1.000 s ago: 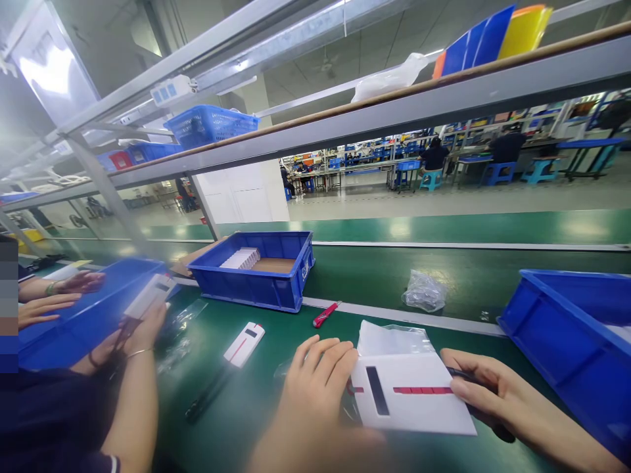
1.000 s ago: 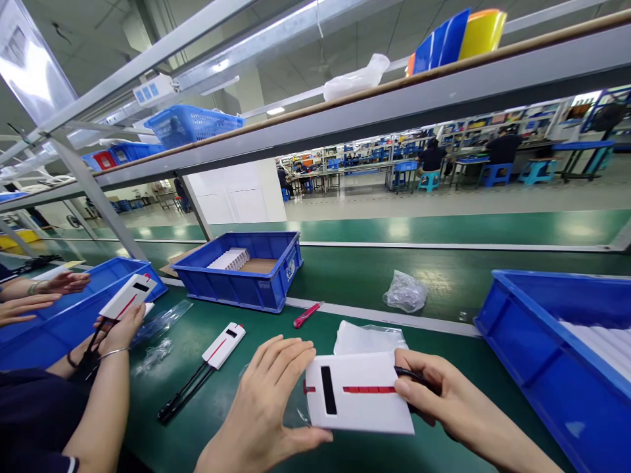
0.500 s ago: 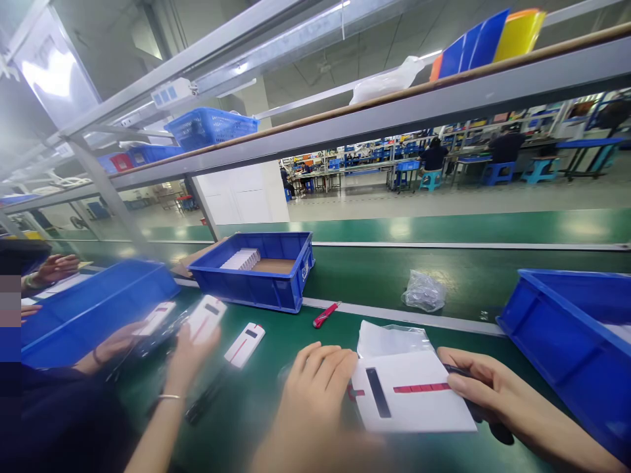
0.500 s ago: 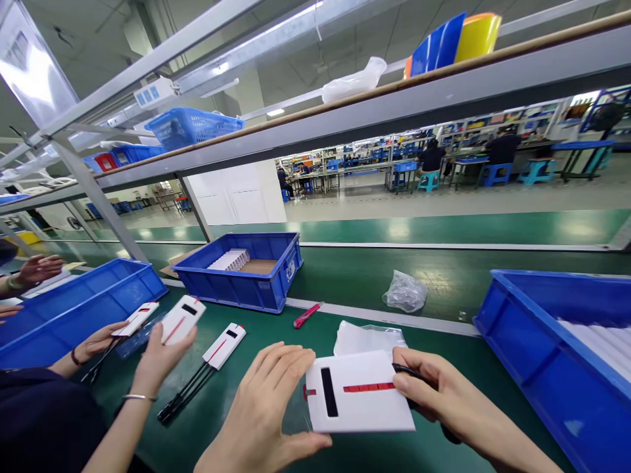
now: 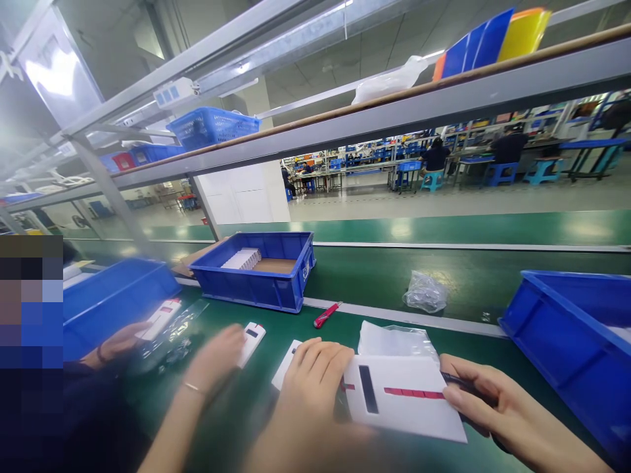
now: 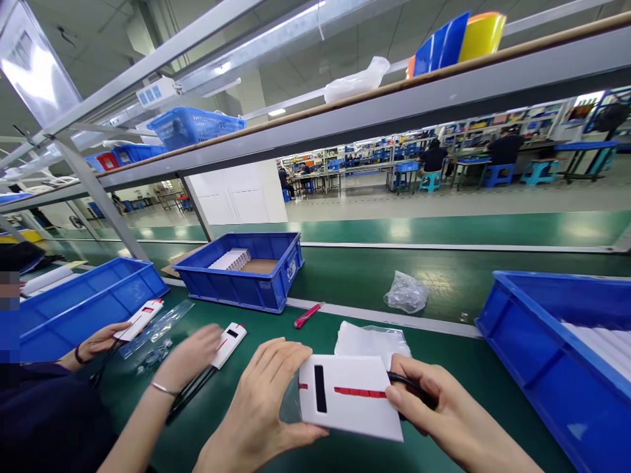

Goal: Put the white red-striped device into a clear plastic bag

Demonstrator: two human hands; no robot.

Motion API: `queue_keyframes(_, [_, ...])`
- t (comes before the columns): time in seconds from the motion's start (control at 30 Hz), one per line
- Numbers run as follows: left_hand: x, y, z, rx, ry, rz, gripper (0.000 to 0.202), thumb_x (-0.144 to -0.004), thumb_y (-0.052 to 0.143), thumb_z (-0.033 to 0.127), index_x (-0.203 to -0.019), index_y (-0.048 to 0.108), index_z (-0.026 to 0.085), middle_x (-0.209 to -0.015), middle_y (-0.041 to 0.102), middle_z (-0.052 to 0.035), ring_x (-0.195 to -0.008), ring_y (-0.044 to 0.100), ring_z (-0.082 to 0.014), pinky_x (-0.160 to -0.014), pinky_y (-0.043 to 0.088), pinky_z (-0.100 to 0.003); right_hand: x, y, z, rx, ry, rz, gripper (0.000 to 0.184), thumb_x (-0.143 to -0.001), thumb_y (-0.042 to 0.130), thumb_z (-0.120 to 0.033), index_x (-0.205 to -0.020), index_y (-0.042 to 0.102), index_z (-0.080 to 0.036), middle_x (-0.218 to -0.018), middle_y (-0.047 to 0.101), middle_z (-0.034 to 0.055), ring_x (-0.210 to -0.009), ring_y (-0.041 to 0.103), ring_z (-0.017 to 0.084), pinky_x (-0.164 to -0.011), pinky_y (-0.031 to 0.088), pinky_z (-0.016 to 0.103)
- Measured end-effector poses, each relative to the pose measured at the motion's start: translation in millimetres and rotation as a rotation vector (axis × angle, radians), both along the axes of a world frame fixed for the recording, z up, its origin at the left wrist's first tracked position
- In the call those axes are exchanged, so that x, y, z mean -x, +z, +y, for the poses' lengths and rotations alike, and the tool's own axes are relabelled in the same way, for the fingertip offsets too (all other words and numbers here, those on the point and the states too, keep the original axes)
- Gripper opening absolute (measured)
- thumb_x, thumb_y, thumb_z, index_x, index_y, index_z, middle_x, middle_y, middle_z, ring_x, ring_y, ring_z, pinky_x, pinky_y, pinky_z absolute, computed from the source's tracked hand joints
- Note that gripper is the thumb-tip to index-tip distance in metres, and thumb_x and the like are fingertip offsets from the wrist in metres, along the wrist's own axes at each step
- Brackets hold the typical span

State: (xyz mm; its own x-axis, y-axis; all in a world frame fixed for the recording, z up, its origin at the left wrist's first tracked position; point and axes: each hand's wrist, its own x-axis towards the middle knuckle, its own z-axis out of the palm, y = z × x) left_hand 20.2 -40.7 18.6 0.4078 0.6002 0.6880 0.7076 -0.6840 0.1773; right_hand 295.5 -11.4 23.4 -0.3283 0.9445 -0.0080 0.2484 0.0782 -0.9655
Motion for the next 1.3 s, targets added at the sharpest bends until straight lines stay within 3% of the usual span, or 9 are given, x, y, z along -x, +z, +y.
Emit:
queue_keyframes(0.17, [6, 1.3, 7, -0.078, -0.064, 0.040, 0.068, -0.078, 0.074, 0.057, -0.126, 0.053, 0.014, -0.109, 0.072, -0.0130, -0.101, 0.068, -0.0286, -0.093, 0.055, -0.046, -7, -2.3, -3, -0.089, 0.164, -0.236, 0.020, -0.088, 0.066, -0.044, -0.079, 0.067, -0.026, -0.076, 0.064, -0.0018, -0.068, 0.052, 0.019, -0.061, 0.042, 0.025])
queue_keyframes(0.3, [12, 10.6, 10, -0.089, -0.107, 0.162, 0.060, -0.087, 0.065, 0.055, -0.128, 0.053, 0.013, -0.111, 0.073, -0.0124, -0.105, 0.068, -0.0261, -0.103, 0.050, -0.047, -11, -2.0, -2, -0.063, 0.185, -0.475, 0.027, -0.088, 0.064, -0.053, -0.087, 0.073, -0.028, -0.082, 0.070, 0.0009, -0.078, 0.061, 0.024, -0.071, 0.047, 0.029])
queue_keyframes(0.5, [18, 22.8, 17, -0.076, -0.065, 0.306, 0.066, -0.088, 0.060, 0.064, -0.129, 0.053, 0.012, -0.117, 0.070, -0.0124, -0.112, 0.064, -0.0269, -0.110, 0.044, -0.050, 9, 11.5, -7, -0.054, 0.189, -0.295, 0.038, -0.087, 0.060, -0.061, -0.076, 0.071, -0.027, -0.070, 0.064, -0.0005, -0.071, 0.059, 0.023, -0.067, 0.047, 0.028])
queue_keyframes(0.67, [22, 26.4, 21, 0.012, -0.069, 0.348, 0.081, -0.077, 0.074, 0.062, -0.135, 0.046, 0.013, -0.126, 0.067, -0.0135, -0.120, 0.060, -0.0300, -0.113, 0.040, -0.054, 17, 11.6, -12, -0.059, 0.042, -0.189, 0.034, -0.083, 0.066, -0.059, -0.072, 0.065, -0.026, -0.067, 0.057, -0.0034, -0.064, 0.055, 0.018, -0.064, 0.043, 0.026])
queue_keyframes(0.73, [22, 29.4, 18, 0.075, -0.077, 0.352, 0.089, -0.073, 0.078, 0.061, -0.140, 0.042, 0.014, -0.133, 0.063, -0.0145, -0.126, 0.056, -0.0319, -0.116, 0.037, -0.057, 15, 10.0, -11, -0.069, 0.055, -0.197, 0.036, -0.082, 0.067, -0.057, -0.069, 0.061, -0.025, -0.064, 0.054, -0.0036, -0.063, 0.053, 0.018, -0.064, 0.042, 0.026])
queue_keyframes(0.87, [21, 35.5, 12, 0.159, -0.058, 0.353, 0.085, -0.074, 0.083, 0.044, -0.141, 0.040, 0.016, -0.138, 0.060, -0.0133, -0.131, 0.052, -0.0331, -0.117, 0.034, -0.059, 13, 10.3, -9, -0.049, 0.080, -0.183, 0.037, -0.081, 0.069, -0.057, -0.067, 0.060, -0.024, -0.062, 0.051, -0.0035, -0.059, 0.046, 0.016, -0.053, 0.036, 0.025])
queue_keyframes(1.0, [17, 38.2, 9, 0.140, -0.041, 0.319, 0.068, -0.080, 0.077, 0.025, -0.138, 0.042, 0.017, -0.134, 0.063, -0.0110, -0.126, 0.055, -0.0291, -0.115, 0.038, -0.053, 10, 9.2, -8, 0.037, 0.069, -0.194, 0.034, -0.082, 0.069, -0.056, -0.072, 0.062, -0.024, -0.062, 0.048, -0.0041, -0.052, 0.035, 0.013, -0.042, 0.022, 0.024])
queue_keyframes(1.17, [13, 37.1, 9, 0.092, -0.002, 0.321, 0.069, -0.082, 0.073, 0.020, -0.141, 0.038, 0.015, -0.133, 0.063, -0.0124, -0.111, 0.061, -0.0274, -0.098, 0.049, -0.046, 2, 4.1, -2, -0.036, 0.160, -0.201, 0.024, -0.085, 0.067, -0.050, -0.080, 0.069, -0.026, -0.065, 0.050, -0.0038, -0.062, 0.047, 0.016, -0.056, 0.039, 0.023])
queue_keyframes(1.3, [13, 33.1, 11, 0.076, 0.017, 0.359, 0.075, -0.081, 0.074, 0.019, -0.144, 0.034, 0.014, -0.138, 0.060, -0.0143, -0.107, 0.063, -0.0283, -0.090, 0.050, -0.044, -3, 4.2, 2, -0.035, 0.163, -0.200, 0.020, -0.086, 0.068, -0.047, -0.081, 0.072, -0.027, -0.065, 0.050, -0.0044, -0.062, 0.047, 0.016, -0.058, 0.041, 0.023])
